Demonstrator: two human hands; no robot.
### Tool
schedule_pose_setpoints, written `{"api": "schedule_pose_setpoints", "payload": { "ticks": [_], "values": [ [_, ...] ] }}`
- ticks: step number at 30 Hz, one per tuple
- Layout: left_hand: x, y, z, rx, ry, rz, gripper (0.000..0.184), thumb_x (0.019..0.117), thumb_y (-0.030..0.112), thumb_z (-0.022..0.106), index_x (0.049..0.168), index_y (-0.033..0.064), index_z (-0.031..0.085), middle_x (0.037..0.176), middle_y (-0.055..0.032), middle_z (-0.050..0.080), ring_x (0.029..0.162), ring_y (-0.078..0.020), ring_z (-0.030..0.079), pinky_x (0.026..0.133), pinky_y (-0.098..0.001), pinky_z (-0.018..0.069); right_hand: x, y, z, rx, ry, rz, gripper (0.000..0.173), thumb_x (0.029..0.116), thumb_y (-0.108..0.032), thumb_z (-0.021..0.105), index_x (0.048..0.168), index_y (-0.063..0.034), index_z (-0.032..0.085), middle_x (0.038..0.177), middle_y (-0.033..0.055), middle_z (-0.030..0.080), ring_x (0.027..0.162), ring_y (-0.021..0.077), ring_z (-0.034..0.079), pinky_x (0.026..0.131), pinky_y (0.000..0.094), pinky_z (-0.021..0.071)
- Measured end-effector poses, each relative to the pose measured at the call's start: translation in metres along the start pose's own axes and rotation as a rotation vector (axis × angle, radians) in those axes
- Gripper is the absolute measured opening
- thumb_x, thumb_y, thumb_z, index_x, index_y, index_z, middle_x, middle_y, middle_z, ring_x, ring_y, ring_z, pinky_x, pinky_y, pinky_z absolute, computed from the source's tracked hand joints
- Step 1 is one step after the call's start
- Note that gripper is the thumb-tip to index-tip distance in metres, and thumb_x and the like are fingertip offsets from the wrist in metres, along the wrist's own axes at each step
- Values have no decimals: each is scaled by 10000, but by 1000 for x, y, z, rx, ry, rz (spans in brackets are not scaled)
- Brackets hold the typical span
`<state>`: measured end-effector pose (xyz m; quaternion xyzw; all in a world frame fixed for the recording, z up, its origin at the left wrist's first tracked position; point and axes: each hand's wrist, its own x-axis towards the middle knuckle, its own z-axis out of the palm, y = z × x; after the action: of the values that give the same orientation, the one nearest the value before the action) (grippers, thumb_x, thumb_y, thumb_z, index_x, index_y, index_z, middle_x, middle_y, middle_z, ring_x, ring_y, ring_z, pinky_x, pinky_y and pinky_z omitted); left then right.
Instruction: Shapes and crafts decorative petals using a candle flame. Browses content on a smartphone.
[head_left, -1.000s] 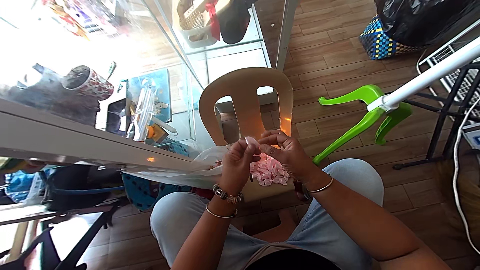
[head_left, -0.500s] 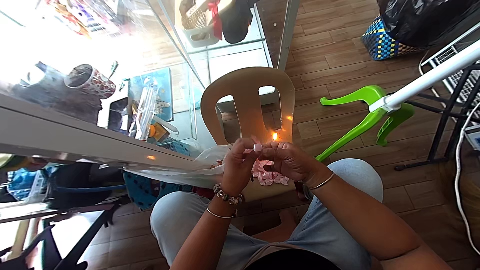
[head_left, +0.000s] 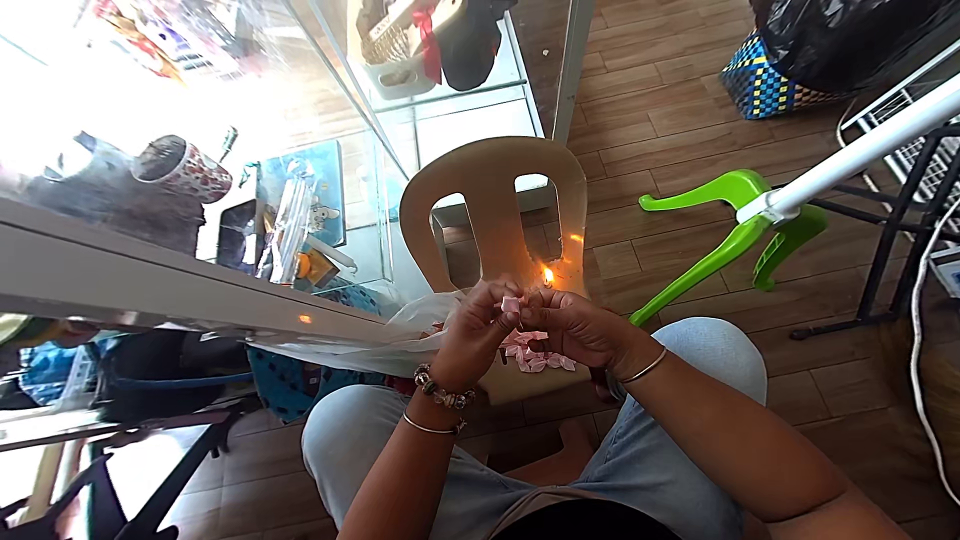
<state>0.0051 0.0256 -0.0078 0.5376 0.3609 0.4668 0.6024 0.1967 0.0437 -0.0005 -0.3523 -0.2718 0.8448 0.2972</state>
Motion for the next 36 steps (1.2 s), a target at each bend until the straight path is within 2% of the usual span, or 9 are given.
{"api": "schedule_pose_setpoints", "payload": {
  "ticks": [5, 9, 15, 18, 21, 24, 28, 32, 36],
  "values": [
    [2, -1, 9, -104, 197, -25, 154, 1011, 126, 584, 1074, 236, 671, 1156, 92, 650, 1108, -58, 604, 962, -288, 524, 0, -1, 9, -191, 97, -295, 22, 1007, -114, 605, 1009, -135, 614, 989, -8, 646, 881, 79, 617, 777, 248, 531],
    [5, -3, 13, -150, 234, -6, 165, 1012, 118, 591, 1035, 253, 684, 1107, 107, 663, 1024, -16, 617, 875, -220, 536, 1, 5, 10, -328, 68, -532, 243, 919, -48, 708, 1156, -73, 666, 1004, 26, 683, 890, 85, 657, 803, 244, 572],
    [7, -6, 21, -159, 247, -7, 168, 992, 48, 615, 1022, 196, 690, 1065, 69, 673, 995, -40, 632, 865, -228, 545, 2, 9, 6, -467, 191, -683, 80, 942, -58, 710, 1017, -55, 738, 941, -2, 721, 788, 37, 655, 695, 188, 557],
    [8, -2, 20, -47, 205, -49, 275, 968, 7, 634, 1191, 166, 609, 1115, 33, 674, 975, -72, 659, 862, -265, 568, 1, 4, 2, -630, 242, -716, 62, 983, -100, 663, 1007, -51, 692, 925, 5, 688, 746, 37, 633, 654, 182, 543],
    [11, -2, 13, 234, 82, 8, 500, 933, 67, 694, 1403, 125, 532, 1315, -17, 619, 1130, -126, 628, 939, -324, 547, -1, 3, -9, -973, 294, -862, 112, 979, -125, 633, 1008, -29, 683, 968, 52, 673, 899, 92, 639, 806, 238, 542],
    [14, -2, 16, 434, 48, 96, 269, 967, 101, 680, 1235, 81, 672, 1203, -15, 688, 1118, -110, 634, 960, -330, 524, -3, 3, -18, -1140, 308, -930, 129, 955, -129, 639, 989, -21, 702, 973, 86, 684, 981, 172, 642, 889, 324, 531],
    [17, -4, 18, 615, 20, 115, 168, 985, 109, 661, 1144, 72, 702, 1120, -19, 702, 1082, -92, 653, 988, -345, 536, -9, 1, -26, -1229, 326, -888, 116, 959, -133, 650, 972, -29, 700, 937, 76, 677, 920, 193, 638, 844, 372, 525],
    [19, -7, 21, 894, 28, 36, 148, 987, 193, 663, 1094, 102, 712, 1046, -33, 696, 1058, -187, 638, 1006, -543, 439, -11, 4, -33, -1272, 334, -829, 115, 967, -137, 655, 977, -42, 718, 933, 70, 691, 920, 225, 645, 814, 428, 520],
    [29, -22, 32, 884, 39, -136, 178, 1029, 178, 599, 1095, 39, 688, 1005, -98, 686, 927, -207, 664, 848, -448, 542, -19, -8, -38, -1163, 417, -723, 224, 998, -159, 644, 1150, 1, 687, 1105, 147, 683, 958, 251, 675, 864, 421, 573]
  ]
}}
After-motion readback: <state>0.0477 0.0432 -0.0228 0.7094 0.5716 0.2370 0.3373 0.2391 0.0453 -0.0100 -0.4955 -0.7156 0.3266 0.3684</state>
